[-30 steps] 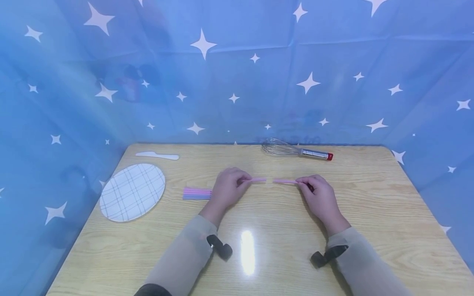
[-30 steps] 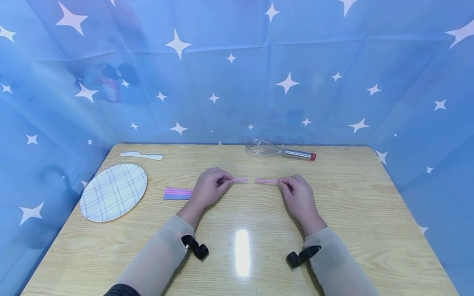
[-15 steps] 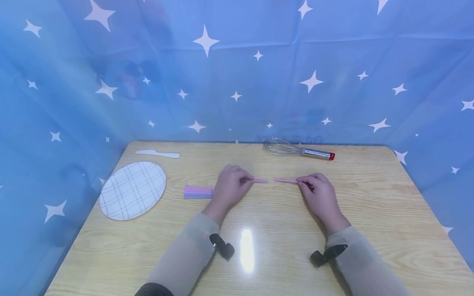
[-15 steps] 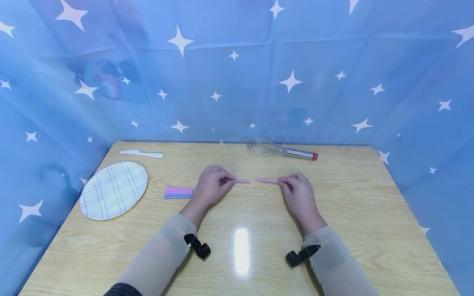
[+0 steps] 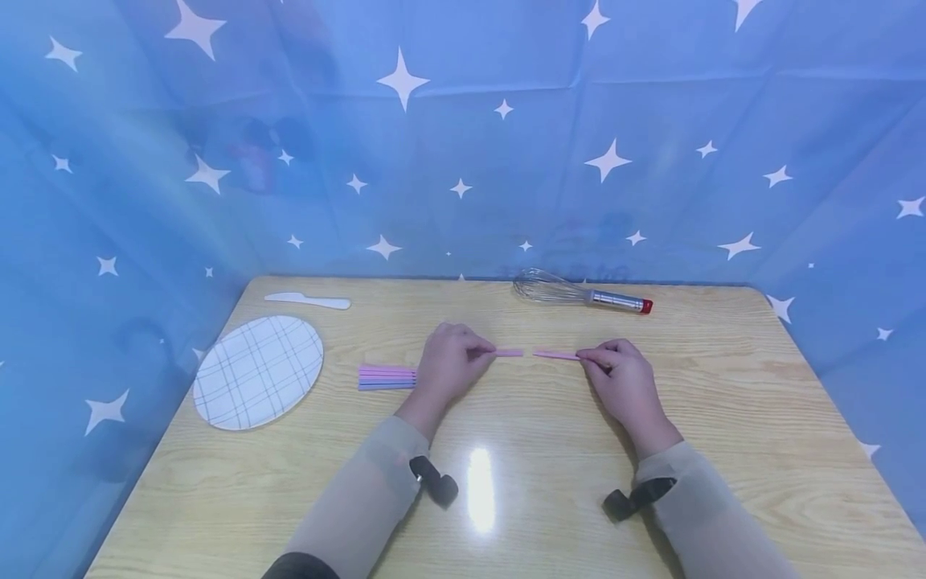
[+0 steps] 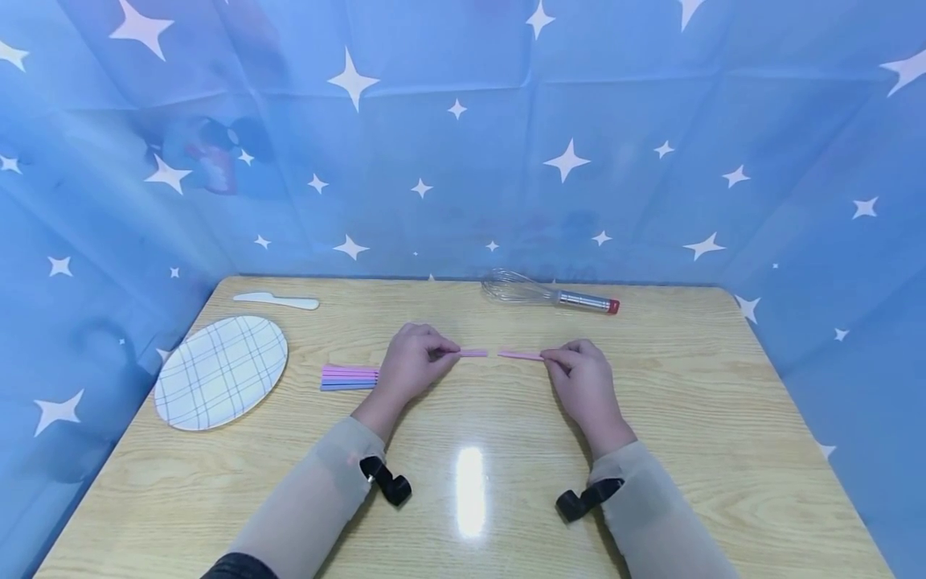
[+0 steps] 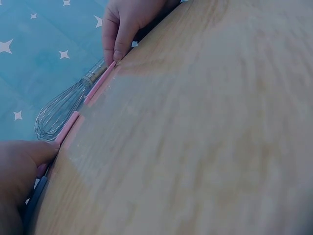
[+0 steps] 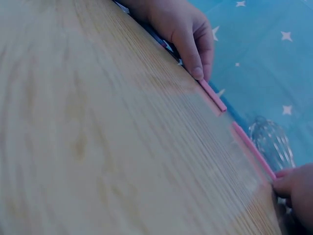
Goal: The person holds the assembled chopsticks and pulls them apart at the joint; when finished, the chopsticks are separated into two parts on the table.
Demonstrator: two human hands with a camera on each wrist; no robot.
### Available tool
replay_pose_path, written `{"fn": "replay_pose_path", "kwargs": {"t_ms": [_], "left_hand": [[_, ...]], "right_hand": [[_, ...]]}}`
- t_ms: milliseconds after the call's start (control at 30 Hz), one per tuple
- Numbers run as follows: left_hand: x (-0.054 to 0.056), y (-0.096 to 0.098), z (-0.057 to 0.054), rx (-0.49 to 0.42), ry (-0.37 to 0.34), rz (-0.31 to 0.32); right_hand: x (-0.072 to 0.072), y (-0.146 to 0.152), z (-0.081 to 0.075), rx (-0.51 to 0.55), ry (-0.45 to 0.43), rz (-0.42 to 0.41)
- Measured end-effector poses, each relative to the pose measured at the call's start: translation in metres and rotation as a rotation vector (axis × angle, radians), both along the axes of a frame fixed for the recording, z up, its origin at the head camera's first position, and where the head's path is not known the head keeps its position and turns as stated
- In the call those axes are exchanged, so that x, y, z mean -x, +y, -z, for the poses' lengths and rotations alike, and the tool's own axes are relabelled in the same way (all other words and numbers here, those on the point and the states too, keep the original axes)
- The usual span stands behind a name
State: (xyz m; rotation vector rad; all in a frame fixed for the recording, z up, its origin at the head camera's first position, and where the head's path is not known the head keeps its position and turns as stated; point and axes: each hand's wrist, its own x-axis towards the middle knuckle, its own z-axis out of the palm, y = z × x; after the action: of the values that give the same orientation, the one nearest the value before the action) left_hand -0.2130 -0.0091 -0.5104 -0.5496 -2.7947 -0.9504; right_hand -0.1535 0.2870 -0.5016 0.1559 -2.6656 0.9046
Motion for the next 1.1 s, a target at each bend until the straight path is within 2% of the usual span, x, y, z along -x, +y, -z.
{"fn": "replay_pose_path", "kwargs": {"t_ms": [367, 833, 1100], "left_hand": [[0.0014, -0.0009, 0.0029, 0.03, 0.032, 0.036], [0.0011, -0.0005, 0.0014, 0.048, 0.004, 0.02], [0.001, -0.0008, 0.0006, 0.019, 0.002, 0.022]], "right_hand": [[-0.0004, -0.0003, 0.0001, -0.009, 0.005, 0.01], [-0.0001, -0.0002, -0.0002, -0.014, -0.035, 0.032], [0.0005, -0.0007, -0.0007, -0.012, -0.024, 0.038]]}}
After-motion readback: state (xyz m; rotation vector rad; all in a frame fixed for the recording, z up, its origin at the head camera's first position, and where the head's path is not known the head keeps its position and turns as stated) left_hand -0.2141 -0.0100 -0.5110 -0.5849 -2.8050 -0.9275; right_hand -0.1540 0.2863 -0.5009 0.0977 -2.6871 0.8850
